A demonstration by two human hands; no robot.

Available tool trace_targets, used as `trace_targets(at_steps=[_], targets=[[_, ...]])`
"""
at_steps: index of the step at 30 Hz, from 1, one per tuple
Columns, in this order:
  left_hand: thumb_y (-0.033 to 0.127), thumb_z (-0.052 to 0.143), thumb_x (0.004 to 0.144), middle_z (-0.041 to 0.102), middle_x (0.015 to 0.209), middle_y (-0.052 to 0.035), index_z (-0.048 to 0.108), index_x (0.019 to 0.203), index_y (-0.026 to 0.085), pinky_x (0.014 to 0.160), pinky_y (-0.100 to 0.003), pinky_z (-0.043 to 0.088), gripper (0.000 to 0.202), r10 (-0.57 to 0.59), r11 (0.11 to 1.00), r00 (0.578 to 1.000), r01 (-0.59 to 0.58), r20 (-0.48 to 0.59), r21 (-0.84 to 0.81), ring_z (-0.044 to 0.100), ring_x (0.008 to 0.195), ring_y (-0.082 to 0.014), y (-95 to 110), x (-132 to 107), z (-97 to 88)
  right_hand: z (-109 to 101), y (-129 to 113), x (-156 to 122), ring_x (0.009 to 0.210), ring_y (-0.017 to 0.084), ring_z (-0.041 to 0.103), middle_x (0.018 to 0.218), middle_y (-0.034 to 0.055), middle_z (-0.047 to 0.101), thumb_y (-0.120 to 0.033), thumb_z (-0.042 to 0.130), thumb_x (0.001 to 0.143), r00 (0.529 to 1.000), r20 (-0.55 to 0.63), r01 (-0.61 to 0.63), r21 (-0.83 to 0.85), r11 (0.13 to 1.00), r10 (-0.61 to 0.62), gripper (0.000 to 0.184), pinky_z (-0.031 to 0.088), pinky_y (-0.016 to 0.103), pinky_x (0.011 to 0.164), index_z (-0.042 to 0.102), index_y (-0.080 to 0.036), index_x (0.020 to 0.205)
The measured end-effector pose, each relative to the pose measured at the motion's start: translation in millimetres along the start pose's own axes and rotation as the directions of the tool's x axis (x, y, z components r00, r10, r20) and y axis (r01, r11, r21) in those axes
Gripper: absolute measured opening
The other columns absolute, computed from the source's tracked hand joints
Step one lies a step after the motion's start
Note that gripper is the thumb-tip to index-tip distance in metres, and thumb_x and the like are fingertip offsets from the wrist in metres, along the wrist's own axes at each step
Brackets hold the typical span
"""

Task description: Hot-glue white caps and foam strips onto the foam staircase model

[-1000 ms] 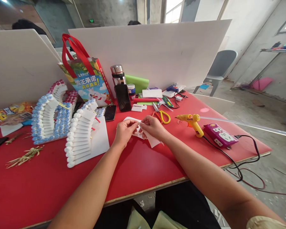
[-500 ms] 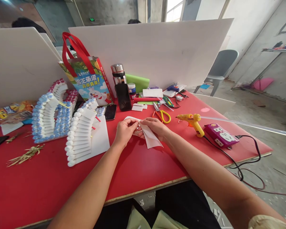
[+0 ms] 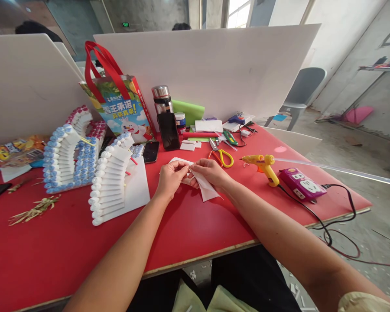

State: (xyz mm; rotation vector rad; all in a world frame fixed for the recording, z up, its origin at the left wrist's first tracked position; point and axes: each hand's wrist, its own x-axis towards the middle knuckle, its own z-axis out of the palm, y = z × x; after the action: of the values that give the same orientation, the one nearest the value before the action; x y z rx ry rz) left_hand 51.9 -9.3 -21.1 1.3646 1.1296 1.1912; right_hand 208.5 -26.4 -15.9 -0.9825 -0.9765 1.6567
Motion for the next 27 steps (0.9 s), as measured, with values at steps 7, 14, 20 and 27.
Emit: trace_targets(at_steps=[7,14,20,27], targets=[[0.03,0.067,0.086,0.071,0.071,-0.0035,0.075,0.084,0.018,0.063,-0.028,0.05,0.015,0.273,0.896,0.962,-0.264,0.027,0.357,0.064,0.065,-0.0164,-3.6,-4.1,4.1,1.7,12.2,4.7,0.043,0.017,0.063,0.062,-0.0013,0.067,-0.025,0.063,0.082,0.971,-0.119,0.153,-0.351,0.924,-0.206,0.015,0.049,0.026,0.039,0.049,-0.022,0.08],[0.015,0.057,0.094,0.071,0.086,-0.0069,0.07,0.089,0.018,0.072,-0.03,0.049,0.014,0.633,0.495,0.74,-0.612,0.226,0.617,0.066,0.08,-0.019,-2.7,-7.8,6.6,0.0,14.5,6.3,0.059,0.018,0.065,0.063,-0.0001,0.066,-0.023,0.059,0.076,0.907,-0.197,0.207,-0.56,0.802,-0.371,0.004,0.048,0.025,0.051,0.056,-0.021,0.075],[0.018,0.052,0.099,0.074,0.094,-0.0106,0.071,0.099,0.016,0.076,-0.032,0.051,0.02,0.662,0.455,0.697,-0.667,0.276,0.59,0.068,0.087,-0.0209,-2.0,-5.2,0.5,-5.3,13.9,7.6,0.064,0.018,0.066,0.07,0.0016,0.069,-0.035,0.06,0.082,0.887,-0.142,0.28,-0.591,0.756,-0.44,0.015,0.046,0.025,0.052,0.061,-0.02,0.079],[0.026,0.058,0.097,0.069,0.083,-0.006,0.078,0.1,0.019,0.078,-0.032,0.051,0.022,0.515,0.754,0.822,-0.57,0.245,0.327,0.064,0.078,-0.0177,3.4,-3.6,-3.1,-4.2,5.4,-1.9,0.053,0.018,0.068,0.069,-0.0007,0.071,-0.027,0.056,0.085,0.934,-0.044,0.297,-0.46,0.837,-0.355,0.008,0.049,0.026,0.046,0.05,-0.022,0.082]])
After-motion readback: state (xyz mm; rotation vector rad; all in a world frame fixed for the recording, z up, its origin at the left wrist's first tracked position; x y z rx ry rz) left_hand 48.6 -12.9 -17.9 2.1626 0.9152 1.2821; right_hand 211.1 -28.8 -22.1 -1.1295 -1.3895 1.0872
